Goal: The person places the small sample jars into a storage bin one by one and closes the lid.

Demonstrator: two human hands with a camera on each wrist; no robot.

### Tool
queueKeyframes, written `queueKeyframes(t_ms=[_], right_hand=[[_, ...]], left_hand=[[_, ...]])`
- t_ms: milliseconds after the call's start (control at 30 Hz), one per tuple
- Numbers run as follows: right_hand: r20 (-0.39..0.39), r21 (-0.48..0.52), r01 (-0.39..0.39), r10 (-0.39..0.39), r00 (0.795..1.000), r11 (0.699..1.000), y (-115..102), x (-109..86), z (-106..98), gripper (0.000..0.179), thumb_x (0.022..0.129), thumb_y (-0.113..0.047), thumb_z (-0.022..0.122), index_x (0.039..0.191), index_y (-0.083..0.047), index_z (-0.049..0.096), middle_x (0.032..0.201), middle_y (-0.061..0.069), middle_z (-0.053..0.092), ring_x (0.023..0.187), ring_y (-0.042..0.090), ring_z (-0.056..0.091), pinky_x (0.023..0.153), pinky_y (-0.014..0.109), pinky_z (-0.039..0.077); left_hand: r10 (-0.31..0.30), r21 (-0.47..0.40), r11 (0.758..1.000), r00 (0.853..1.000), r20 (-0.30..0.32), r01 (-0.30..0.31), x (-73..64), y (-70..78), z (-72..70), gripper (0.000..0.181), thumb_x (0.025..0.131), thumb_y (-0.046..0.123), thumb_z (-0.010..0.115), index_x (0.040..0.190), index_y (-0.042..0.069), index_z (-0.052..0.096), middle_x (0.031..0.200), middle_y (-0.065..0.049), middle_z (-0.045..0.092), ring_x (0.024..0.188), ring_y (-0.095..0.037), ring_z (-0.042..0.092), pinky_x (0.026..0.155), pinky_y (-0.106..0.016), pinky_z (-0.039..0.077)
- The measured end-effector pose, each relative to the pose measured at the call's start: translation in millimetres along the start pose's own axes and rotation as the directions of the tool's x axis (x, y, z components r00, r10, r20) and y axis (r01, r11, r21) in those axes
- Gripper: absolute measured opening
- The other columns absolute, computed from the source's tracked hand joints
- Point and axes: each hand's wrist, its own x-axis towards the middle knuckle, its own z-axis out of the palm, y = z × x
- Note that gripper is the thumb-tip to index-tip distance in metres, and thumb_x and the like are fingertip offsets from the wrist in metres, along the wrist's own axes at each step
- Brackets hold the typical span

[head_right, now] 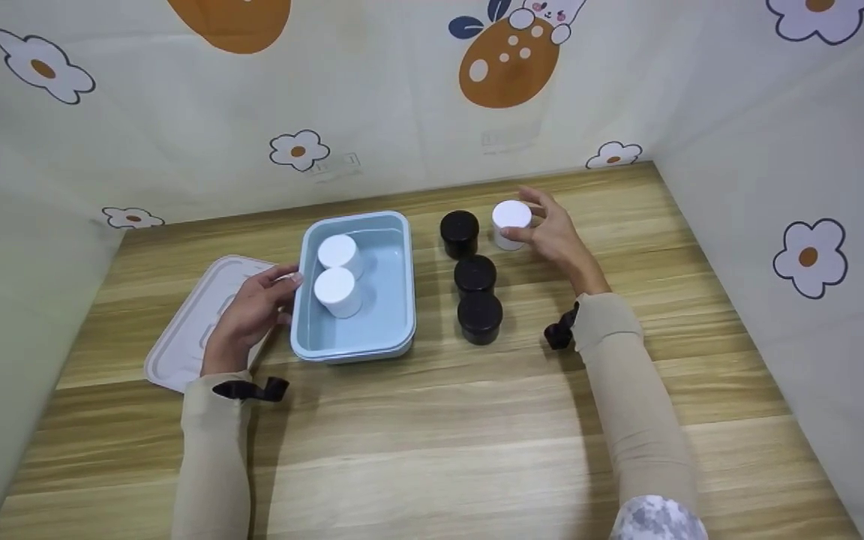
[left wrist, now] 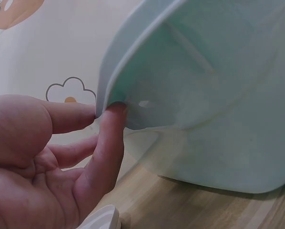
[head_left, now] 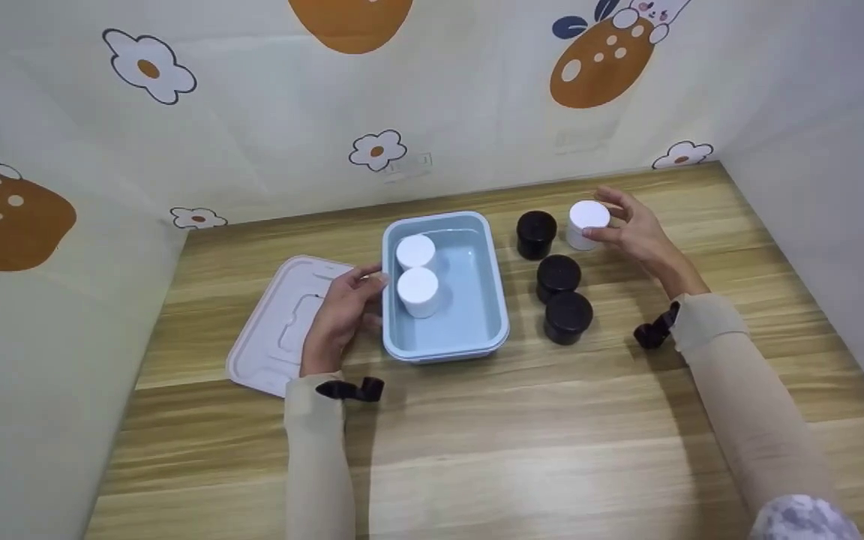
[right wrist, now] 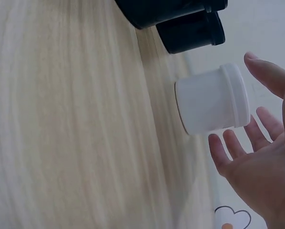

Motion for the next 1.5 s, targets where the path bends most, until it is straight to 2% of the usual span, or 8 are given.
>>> queueKeyframes(t_ms=[167,433,533,700,967,1167,1400,1500], right_hand=[[0.023,-0.024,-0.029,0.030,0.999,0.999,-1,0.5,1,0.087,0.086,-0.004,0.076,0.157,-0.004,0.026,0.162,0.019,0.030,0.145,0.036,0.036,0.097,0.015,0.042],[0.052,-0.066,-0.052,0.055,0.997,0.996,-6,-2.1,3,0.086,0.088,-0.005,0.074,0.157,-0.001,0.023,0.162,0.022,0.029,0.147,0.040,0.033,0.120,0.045,0.033],[0.040,-0.087,-0.042,0.046,0.998,0.995,4,3.0,2,0.083,0.090,-0.009,0.073,0.157,-0.003,0.024,0.161,0.021,0.031,0.146,0.038,0.036,0.119,0.038,0.035],[0.010,-0.118,-0.038,0.040,0.999,0.992,11,6.2,3,0.077,0.091,-0.015,0.074,0.155,-0.005,0.032,0.156,0.021,0.040,0.142,0.034,0.042,0.103,0.018,0.041],[-0.012,-0.087,-0.016,0.015,1.000,0.996,13,4.8,3,0.075,0.089,-0.012,0.075,0.152,-0.002,0.036,0.154,0.022,0.043,0.141,0.031,0.044,0.098,0.009,0.042],[-0.018,-0.081,-0.033,0.032,0.999,0.996,10,1.5,2,0.072,0.090,-0.011,0.074,0.152,-0.002,0.038,0.154,0.022,0.044,0.140,0.028,0.045,0.100,0.009,0.042],[-0.030,-0.088,-0.073,0.071,0.997,0.993,7,0.2,0,0.075,0.089,-0.016,0.076,0.152,-0.004,0.036,0.154,0.024,0.042,0.143,0.034,0.042,0.120,0.040,0.036],[-0.041,-0.072,-0.084,0.081,0.996,0.994,10,1.6,-2,0.076,0.089,-0.018,0.077,0.152,-0.006,0.037,0.154,0.021,0.043,0.143,0.032,0.041,0.120,0.040,0.034]], left_hand=[[-0.011,0.008,1.000,1.000,0.012,0.011,0.5,1.2,-0.4,0.046,0.102,0.021,0.058,0.145,0.007,0.049,0.129,-0.019,0.067,0.095,-0.018,0.071,0.059,-0.031,0.060],[-0.019,0.018,1.000,1.000,-0.002,0.019,0.1,0.8,-0.3,0.043,0.101,0.021,0.059,0.143,0.010,0.053,0.126,-0.018,0.069,0.093,-0.018,0.072,0.059,-0.031,0.059],[-0.022,0.016,1.000,1.000,-0.001,0.022,0.4,0.9,-0.6,0.044,0.101,0.021,0.059,0.143,0.010,0.052,0.126,-0.017,0.069,0.093,-0.018,0.073,0.059,-0.031,0.059],[-0.008,0.000,1.000,1.000,-0.003,0.008,0.5,1.0,0.0,0.044,0.101,0.019,0.059,0.143,0.008,0.052,0.119,-0.015,0.071,0.089,-0.018,0.073,0.057,-0.030,0.058],[0.013,-0.017,1.000,1.000,-0.007,-0.013,-0.1,-0.1,0.3,0.046,0.101,0.016,0.059,0.143,0.003,0.050,0.109,-0.011,0.074,0.083,-0.016,0.073,0.055,-0.029,0.058],[0.007,0.001,1.000,1.000,-0.014,-0.007,0.1,-0.8,0.7,0.044,0.100,0.017,0.059,0.142,0.004,0.052,0.110,-0.014,0.073,0.085,-0.017,0.073,0.058,-0.030,0.058],[0.002,0.022,1.000,1.000,-0.012,-0.002,0.1,0.3,-0.1,0.045,0.101,0.018,0.058,0.143,0.005,0.050,0.125,-0.020,0.069,0.092,-0.015,0.072,0.065,-0.028,0.060],[0.003,0.025,1.000,1.000,-0.002,-0.003,0.0,0.3,-0.3,0.045,0.102,0.019,0.058,0.144,0.005,0.050,0.123,-0.019,0.070,0.092,-0.016,0.072,0.064,-0.028,0.059]])
